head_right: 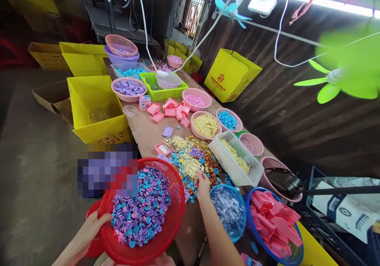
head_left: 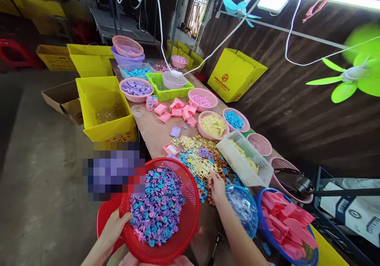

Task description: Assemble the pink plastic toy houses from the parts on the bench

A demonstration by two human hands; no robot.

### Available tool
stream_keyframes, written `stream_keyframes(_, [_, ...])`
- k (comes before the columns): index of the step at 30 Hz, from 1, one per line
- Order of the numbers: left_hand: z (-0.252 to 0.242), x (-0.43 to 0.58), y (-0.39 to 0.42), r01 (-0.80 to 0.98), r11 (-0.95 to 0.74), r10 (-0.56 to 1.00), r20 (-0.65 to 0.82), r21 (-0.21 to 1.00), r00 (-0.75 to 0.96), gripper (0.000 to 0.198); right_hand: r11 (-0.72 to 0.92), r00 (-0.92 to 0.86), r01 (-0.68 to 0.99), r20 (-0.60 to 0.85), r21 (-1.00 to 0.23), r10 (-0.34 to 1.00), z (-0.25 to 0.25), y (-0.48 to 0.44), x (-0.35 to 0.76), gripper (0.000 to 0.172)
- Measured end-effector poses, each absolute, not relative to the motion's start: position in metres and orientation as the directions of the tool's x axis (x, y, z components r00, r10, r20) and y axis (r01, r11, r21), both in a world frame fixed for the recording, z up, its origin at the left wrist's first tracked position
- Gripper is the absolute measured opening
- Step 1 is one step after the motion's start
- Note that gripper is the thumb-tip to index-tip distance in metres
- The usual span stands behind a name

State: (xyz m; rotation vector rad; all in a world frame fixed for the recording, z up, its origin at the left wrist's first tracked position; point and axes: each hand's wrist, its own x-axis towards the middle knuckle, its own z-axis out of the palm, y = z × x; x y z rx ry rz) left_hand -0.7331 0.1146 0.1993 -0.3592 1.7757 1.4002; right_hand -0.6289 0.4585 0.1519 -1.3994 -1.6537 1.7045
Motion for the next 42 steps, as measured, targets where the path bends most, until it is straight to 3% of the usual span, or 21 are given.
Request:
stream_keyframes(4, [0.199,-0.735,0.107,-0.692,0.286,0.212,-0.749,0.662,-0.628,0.027,-0.272,-0.250,0.526,-0.453,-0.806,0.856,0.124,0.503,-0.604,0.025])
stream_keyframes(10, [0.208,-0.734,0.112,-0.679,0.272,0.116,-0.723,0.682,-0.681,0.019,-0.196,-0.220,0.717,-0.484,-0.669,0.847,0.100,0.541,-0.627,0.023])
stream_keyframes(14, [0.215,-0.730,0.117,-0.690,0.221,0.097,-0.720,0.689,-0.688,0.015,-0.033,-0.266,0.757,-0.354,-0.653,0.897,0.104,0.558,-0.648,0.027])
stream_keyframes(18, [0.216,-0.725,0.121,-0.692,0.140,0.121,-0.706,0.708,-0.698,0.018,0.223,-0.449,0.692,-0.167,-0.687,0.878,0.116,0.542,-0.661,0.026])
stream_keyframes(22, [0.212,-0.722,0.128,-0.690,0.087,0.139,-0.694,0.719,-0.706,0.023,0.492,-0.712,0.481,0.004,-0.725,0.702,0.138,0.489,-0.668,0.028])
stream_keyframes(27, [0.207,-0.717,0.136,-0.697,0.089,0.187,-0.699,0.712,-0.690,0.026,0.677,-0.937,0.174,0.092,-0.715,0.338,0.166,0.422,-0.674,0.025])
stream_keyframes(35, [0.205,-0.698,0.144,-0.727,0.128,0.231,-0.733,0.675,-0.640,0.019,0.796,-0.998,0.005,-0.055,-0.606,-0.036,0.166,0.359,-0.695,0.031])
stream_keyframes(42, [0.199,-0.685,0.140,-0.716,0.126,0.251,-0.721,0.686,-0.646,0.031,0.859,-0.972,0.041,-0.221,-0.510,-0.084,0.157,0.355,-0.693,0.022])
